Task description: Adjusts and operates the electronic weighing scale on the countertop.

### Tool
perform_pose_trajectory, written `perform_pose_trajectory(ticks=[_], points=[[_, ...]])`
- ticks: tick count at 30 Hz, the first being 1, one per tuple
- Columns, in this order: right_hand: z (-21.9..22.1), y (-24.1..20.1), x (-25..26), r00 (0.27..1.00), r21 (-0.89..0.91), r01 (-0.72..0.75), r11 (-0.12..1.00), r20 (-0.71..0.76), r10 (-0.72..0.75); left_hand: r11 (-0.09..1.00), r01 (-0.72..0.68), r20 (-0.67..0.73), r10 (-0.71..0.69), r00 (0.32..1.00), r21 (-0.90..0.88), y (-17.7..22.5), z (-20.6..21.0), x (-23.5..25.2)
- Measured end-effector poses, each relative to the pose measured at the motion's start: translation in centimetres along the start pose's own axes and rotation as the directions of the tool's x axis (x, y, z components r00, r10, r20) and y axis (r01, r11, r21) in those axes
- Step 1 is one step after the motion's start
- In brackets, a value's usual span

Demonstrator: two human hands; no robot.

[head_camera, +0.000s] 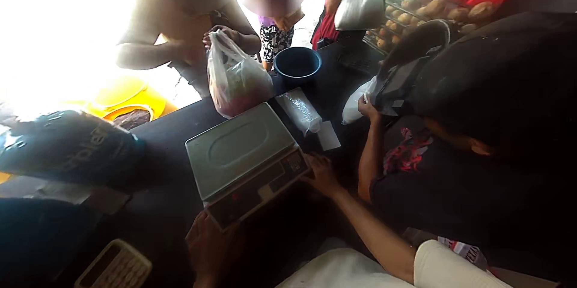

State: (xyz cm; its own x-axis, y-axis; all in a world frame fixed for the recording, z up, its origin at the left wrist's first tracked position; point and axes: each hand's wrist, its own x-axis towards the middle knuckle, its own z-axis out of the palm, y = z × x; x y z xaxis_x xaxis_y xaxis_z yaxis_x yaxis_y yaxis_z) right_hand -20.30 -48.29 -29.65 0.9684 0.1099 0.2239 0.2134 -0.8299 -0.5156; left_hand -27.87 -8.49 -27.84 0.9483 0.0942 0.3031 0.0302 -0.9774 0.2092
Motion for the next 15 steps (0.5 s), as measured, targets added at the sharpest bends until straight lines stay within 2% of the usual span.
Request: perform_pose_trajectory(ticks=[3, 7, 12, 15], points=[[0.3, 0.3, 0.0, 0.999, -0.022, 0.022, 1.0, -0.041, -0.022, 1.0, -0.008, 0.036, 0.007, 0.999, 0.029, 0.9, -0.7, 0.2], [0.1, 0.2, -0.1, 1.0, -0.008, 0.014, 1.0, -0.025, -0.014, 1.0, -0.026, 0.019, 0.026, 0.999, -0.002, -0.9, 0.9, -0.4], [-0.6, 0.1, 0.2, 0.999, 0.032, -0.003, 0.999, -0.045, 0.005, 1.0, -0.022, 0.041, 0.022, 0.999, -0.007, -1.0, 1.2, -0.3], [-0.6, -0.2, 0.2, 0.999, 0.046, 0.001, 0.999, -0.036, 0.001, 0.999, -0.015, 0.07, 0.011, 0.997, 0.051, 0.0, -0.2, 0.0]])
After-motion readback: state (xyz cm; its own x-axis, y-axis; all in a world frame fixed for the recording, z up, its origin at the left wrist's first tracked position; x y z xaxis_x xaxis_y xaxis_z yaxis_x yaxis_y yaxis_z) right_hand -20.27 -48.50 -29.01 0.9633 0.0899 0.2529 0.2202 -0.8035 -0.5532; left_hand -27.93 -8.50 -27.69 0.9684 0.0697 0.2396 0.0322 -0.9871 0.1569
